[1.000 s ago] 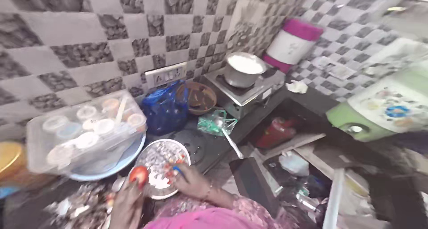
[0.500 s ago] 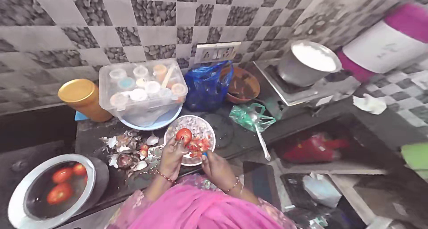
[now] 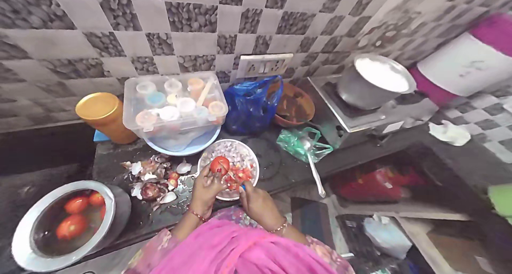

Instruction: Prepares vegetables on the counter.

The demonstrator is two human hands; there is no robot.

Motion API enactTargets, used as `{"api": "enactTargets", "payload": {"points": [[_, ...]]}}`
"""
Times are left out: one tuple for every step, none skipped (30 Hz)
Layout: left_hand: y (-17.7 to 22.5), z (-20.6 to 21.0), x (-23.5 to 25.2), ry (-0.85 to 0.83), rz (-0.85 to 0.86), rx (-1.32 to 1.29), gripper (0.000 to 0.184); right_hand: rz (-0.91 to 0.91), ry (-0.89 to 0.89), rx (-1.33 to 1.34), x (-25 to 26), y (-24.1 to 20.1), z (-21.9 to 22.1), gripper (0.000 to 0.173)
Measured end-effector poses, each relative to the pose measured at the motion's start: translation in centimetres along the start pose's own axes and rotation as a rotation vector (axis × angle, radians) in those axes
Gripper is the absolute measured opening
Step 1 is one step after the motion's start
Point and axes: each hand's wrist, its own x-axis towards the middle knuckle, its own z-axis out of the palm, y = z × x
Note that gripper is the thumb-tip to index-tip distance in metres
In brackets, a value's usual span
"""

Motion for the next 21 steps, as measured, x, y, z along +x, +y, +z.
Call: {"api": "enactTargets", "payload": {"points": [[-0.2,0.0,0.0,0.009,0.009,0.005,0.059,0.0,-0.015,0.001,0.1,0.0,-0.1,0.039],[-0.3,0.0,0.0,0.019,0.013,0.014,0.059,0.002,-0.032,0.0,0.3,-0.1,-0.2,0.04],[-0.4,0.0,-0.1,0.026,0.012,0.022,0.06,0.001,-0.041,-0.008,0.4,-0.1,-0.3,0.04],[-0.6,0.1,-0.2,0.027,0.004,0.034,0.062,0.005,-0.056,-0.025,0.6,-0.2,-0.5,0.04],[-0.8,0.3,-0.3,0.016,-0.005,0.05,0.068,0.036,-0.113,-0.044,0.9,-0.5,-0.9,0.04],[-1.2,0.5,-0.5,0.004,-0.01,0.06,0.072,0.078,-0.191,-0.062,1.3,-0.8,-1.4,0.042],[-1.7,0.8,-0.6,0.005,-0.006,0.059,0.073,0.116,-0.268,-0.076,1.7,-1.0,-1.9,0.042],[-2.0,0.9,-0.6,0.012,0.003,0.051,0.071,0.141,-0.331,-0.082,2.1,-1.2,-2.3,0.043],[-2.2,1.1,-0.5,0.03,0.019,0.048,0.068,0.151,-0.357,-0.079,2.5,-1.3,-2.5,0.044],[-2.3,1.2,-0.4,0.053,0.042,0.041,0.064,0.156,-0.368,-0.074,2.6,-1.2,-2.6,0.044],[-2.3,1.3,-0.4,0.07,0.056,0.034,0.059,0.153,-0.369,-0.068,2.6,-1.2,-2.6,0.043],[-2.3,1.5,-0.4,0.086,0.06,0.02,0.056,0.15,-0.371,-0.064,2.6,-1.1,-2.7,0.042],[-2.2,1.7,-0.5,0.096,0.056,-0.007,0.053,0.151,-0.38,-0.063,2.5,-1.0,-2.8,0.042],[-2.0,1.9,-0.5,0.103,0.05,-0.034,0.048,0.151,-0.388,-0.065,2.4,-0.8,-2.9,0.042],[-1.9,2.2,-0.6,0.104,0.05,-0.059,0.045,0.146,-0.384,-0.07,2.3,-0.5,-2.9,0.042],[-1.8,2.5,-0.6,0.093,0.051,-0.083,0.043,0.141,-0.375,-0.076,2.3,-0.2,-2.9,0.042],[-1.8,2.7,-0.7,0.073,0.052,-0.097,0.041,0.136,-0.366,-0.087,2.4,0.1,-3.0,0.041],[-1.7,3.0,-0.7,0.046,0.047,-0.107,0.04,0.134,-0.362,-0.097,2.5,0.3,-3.0,0.041],[-1.6,3.2,-0.9,0.016,0.035,-0.115,0.041,0.147,-0.374,-0.102,2.6,0.5,-3.1,0.043],[-1.6,3.4,-1.0,0.003,0.02,-0.13,0.039,0.155,-0.382,-0.111,2.7,0.8,-3.1,0.043],[-1.6,3.6,-1.0,-0.008,0.003,-0.157,0.037,0.15,-0.377,-0.116,2.9,1.1,-3.1,0.043]]}}
